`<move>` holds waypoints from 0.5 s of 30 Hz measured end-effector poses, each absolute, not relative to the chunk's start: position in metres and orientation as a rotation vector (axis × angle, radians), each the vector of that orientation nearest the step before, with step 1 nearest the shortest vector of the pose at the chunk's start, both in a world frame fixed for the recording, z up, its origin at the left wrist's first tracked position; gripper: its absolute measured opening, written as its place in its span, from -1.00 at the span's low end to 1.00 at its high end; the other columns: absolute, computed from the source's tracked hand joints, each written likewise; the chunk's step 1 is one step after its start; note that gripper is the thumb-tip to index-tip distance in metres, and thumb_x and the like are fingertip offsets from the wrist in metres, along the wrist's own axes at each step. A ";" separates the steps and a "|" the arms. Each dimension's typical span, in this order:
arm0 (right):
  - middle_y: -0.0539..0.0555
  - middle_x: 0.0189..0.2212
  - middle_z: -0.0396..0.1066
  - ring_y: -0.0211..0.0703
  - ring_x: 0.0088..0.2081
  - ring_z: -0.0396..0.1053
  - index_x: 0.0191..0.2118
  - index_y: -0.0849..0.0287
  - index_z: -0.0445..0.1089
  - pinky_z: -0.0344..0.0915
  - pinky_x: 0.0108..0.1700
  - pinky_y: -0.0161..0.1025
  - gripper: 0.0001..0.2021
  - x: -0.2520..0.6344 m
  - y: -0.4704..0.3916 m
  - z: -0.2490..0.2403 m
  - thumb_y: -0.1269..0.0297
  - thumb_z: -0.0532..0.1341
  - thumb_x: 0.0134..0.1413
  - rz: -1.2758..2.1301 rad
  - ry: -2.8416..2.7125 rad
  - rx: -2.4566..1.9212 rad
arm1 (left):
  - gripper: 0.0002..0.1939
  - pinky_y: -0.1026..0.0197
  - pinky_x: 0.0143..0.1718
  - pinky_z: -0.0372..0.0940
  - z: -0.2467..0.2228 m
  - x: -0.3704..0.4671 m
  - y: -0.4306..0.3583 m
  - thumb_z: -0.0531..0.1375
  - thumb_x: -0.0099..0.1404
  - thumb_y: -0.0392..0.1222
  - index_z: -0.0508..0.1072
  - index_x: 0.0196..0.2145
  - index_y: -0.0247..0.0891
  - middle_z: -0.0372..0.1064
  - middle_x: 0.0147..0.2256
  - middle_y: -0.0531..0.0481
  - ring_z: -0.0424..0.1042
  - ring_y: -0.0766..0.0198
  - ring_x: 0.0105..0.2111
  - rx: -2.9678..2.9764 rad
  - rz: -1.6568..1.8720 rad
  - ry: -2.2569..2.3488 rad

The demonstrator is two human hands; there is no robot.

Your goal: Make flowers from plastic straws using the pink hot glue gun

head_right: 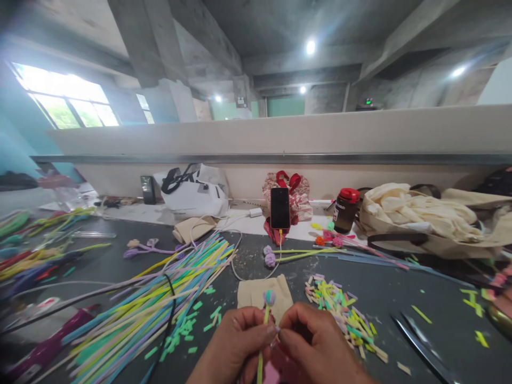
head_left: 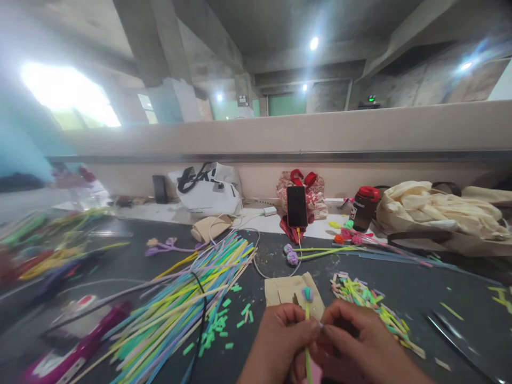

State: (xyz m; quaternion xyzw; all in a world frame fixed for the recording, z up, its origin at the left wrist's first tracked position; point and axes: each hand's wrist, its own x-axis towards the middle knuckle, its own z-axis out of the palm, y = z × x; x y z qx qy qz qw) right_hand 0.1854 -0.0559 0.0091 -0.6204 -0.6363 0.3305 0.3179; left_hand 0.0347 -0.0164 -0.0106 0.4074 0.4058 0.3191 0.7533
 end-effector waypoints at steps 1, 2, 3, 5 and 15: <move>-0.03 -0.61 0.37 -0.26 -0.51 0.30 -0.54 0.21 0.32 0.17 -0.47 -0.40 -0.84 0.185 -0.056 0.009 0.31 0.10 -0.04 0.879 -1.668 -1.628 | -0.74 0.44 -0.79 -0.02 -0.009 0.035 -0.017 0.30 -0.13 -0.11 0.32 -0.62 -0.30 0.27 -0.78 0.11 0.15 0.48 -0.81 0.889 0.704 0.886; -0.02 -0.60 0.37 -0.26 -0.50 0.30 -0.54 0.22 0.33 0.17 -0.47 -0.41 -0.84 0.185 -0.056 0.010 0.31 0.10 -0.03 0.884 -1.660 -1.621 | -0.74 0.44 -0.79 -0.02 -0.007 0.035 -0.017 0.31 -0.14 -0.12 0.33 -0.61 -0.31 0.27 -0.78 0.11 0.15 0.48 -0.82 0.890 0.710 0.881; -0.03 -0.60 0.37 -0.26 -0.50 0.30 -0.54 0.22 0.33 0.17 -0.47 -0.41 -0.84 0.185 -0.056 0.011 0.31 0.11 -0.04 0.894 -1.650 -1.612 | -0.74 0.44 -0.80 -0.04 -0.005 0.036 -0.017 0.32 -0.15 -0.12 0.33 -0.61 -0.31 0.28 -0.78 0.11 0.14 0.49 -0.82 0.886 0.712 0.871; -0.04 -0.60 0.38 -0.28 -0.51 0.30 -0.53 0.23 0.33 0.17 -0.47 -0.42 -0.85 0.185 -0.057 0.015 0.31 0.13 -0.03 0.940 -1.619 -1.579 | -0.71 0.45 -0.82 -0.11 -0.001 0.035 -0.014 0.33 -0.17 -0.09 0.32 -0.65 -0.32 0.27 -0.79 0.10 0.08 0.52 -0.85 0.844 0.699 0.819; -0.09 -0.64 0.39 -0.25 -0.62 0.32 -0.52 0.09 0.33 -0.01 -0.64 -0.37 -0.94 0.197 -0.060 -0.006 0.36 0.19 -0.11 0.426 -2.284 -1.594 | -0.73 0.46 -0.82 -0.19 0.008 0.002 0.000 0.30 -0.06 -0.10 0.38 -0.64 -0.36 0.19 -0.81 0.13 -0.04 0.60 -0.88 0.730 0.506 0.392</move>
